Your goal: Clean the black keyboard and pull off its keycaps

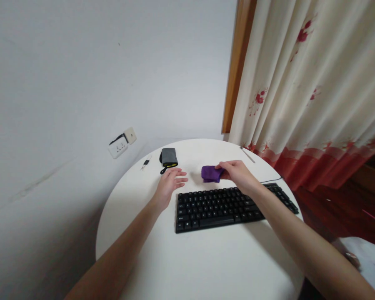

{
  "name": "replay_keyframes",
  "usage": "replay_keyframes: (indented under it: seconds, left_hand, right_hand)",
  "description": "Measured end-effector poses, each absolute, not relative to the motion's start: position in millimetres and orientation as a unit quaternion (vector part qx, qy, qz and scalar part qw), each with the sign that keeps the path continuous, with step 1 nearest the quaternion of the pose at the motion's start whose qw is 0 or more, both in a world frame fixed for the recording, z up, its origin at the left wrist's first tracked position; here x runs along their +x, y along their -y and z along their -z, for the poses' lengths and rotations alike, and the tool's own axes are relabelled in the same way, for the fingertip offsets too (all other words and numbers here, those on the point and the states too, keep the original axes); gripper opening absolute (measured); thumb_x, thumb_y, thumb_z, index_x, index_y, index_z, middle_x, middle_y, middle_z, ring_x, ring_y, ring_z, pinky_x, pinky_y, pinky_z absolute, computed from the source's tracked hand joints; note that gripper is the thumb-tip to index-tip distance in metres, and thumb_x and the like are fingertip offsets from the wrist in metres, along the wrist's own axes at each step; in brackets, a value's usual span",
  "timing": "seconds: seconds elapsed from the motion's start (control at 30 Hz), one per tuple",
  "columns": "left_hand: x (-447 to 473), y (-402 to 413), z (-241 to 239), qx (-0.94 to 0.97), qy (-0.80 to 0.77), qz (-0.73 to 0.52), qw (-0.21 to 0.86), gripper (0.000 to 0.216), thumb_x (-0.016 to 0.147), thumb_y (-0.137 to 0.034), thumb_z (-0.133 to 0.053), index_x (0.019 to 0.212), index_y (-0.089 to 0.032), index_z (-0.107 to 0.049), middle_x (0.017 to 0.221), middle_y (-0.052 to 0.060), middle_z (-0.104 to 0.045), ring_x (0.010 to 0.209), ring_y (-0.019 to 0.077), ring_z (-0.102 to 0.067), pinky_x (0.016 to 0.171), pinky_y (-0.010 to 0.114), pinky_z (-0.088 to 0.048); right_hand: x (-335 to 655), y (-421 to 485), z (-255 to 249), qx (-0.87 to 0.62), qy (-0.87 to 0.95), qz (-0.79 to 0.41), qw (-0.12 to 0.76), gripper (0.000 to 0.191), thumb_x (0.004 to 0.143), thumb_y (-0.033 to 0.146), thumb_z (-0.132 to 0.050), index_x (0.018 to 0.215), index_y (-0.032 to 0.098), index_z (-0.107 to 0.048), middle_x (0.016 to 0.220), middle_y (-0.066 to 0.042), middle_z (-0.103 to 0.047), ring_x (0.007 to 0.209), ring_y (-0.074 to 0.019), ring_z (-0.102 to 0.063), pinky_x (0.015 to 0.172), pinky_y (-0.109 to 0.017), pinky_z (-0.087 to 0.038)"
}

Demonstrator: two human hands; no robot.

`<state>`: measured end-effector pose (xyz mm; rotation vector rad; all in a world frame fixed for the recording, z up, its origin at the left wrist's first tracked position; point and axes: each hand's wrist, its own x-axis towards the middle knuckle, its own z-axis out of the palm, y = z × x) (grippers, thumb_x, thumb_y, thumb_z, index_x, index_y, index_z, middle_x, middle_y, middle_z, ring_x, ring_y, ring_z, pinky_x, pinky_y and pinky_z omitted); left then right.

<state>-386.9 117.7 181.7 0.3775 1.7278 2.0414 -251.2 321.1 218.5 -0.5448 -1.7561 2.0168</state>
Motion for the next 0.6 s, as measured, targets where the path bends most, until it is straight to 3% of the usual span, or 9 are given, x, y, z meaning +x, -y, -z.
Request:
replay_keyframes:
  seconds: [0.2,0.33,0.43,0.6]
  left_hand:
    - [-398.5,-112.6,-183.0,0.170,-0.662,-0.718,0.133,0.027,0.080,-0.037,-0.058,0.099,-0.017,-0.058,0.098,0.007,-0.070,0.077,0.0164,-0.069,0.061,0.023,-0.049]
    - [-408.7,-111.7,-179.6,0.178,-0.679,-0.707,0.090,0.031,0.080,-0.043,-0.058,0.096,-0.017,-0.058,0.089,0.006,-0.070,0.071,0.0166,-0.068,0.056,0.023,-0.046]
    - [-418.3,-110.1,-175.3,0.182,-0.689,-0.698,0.068,0.032,0.081,-0.046,-0.057,0.095,-0.018,-0.058,0.088,0.006,-0.069,0.070,0.0166,-0.067,0.055,0.023,-0.046]
    - [-428.8,-107.6,-171.1,0.171,-0.706,-0.685,0.053,0.028,0.082,-0.042,-0.055,0.095,-0.018,-0.058,0.085,0.004,-0.069,0.069,0.0161,-0.067,0.056,0.023,-0.046]
  right_hand:
    - [-296.1,-420.2,-226.6,-0.337,0.611,-0.672,0.249,0.012,0.081,0.003,-0.061,0.071,0.008,-0.065,0.063,-0.010,-0.068,0.056,-0.0157,-0.063,0.061,-0.030,-0.060]
    - [-330.6,-474.4,-227.6,-0.370,0.584,-0.656,0.303,0.014,0.087,0.001,-0.054,0.079,0.009,-0.062,0.063,-0.004,-0.064,0.059,-0.0113,-0.062,0.061,-0.021,-0.058]
    - [-342.6,-500.6,-216.4,-0.403,0.570,-0.637,0.328,0.008,0.094,0.011,-0.055,0.096,0.009,-0.063,0.080,-0.004,-0.067,0.068,-0.0107,-0.064,0.064,-0.022,-0.058]
    - [-332.7,-514.4,-181.8,-0.465,0.592,-0.591,0.290,0.036,0.096,0.035,-0.061,0.126,0.016,-0.058,0.123,-0.010,-0.061,0.102,-0.0215,-0.064,0.085,-0.042,-0.057]
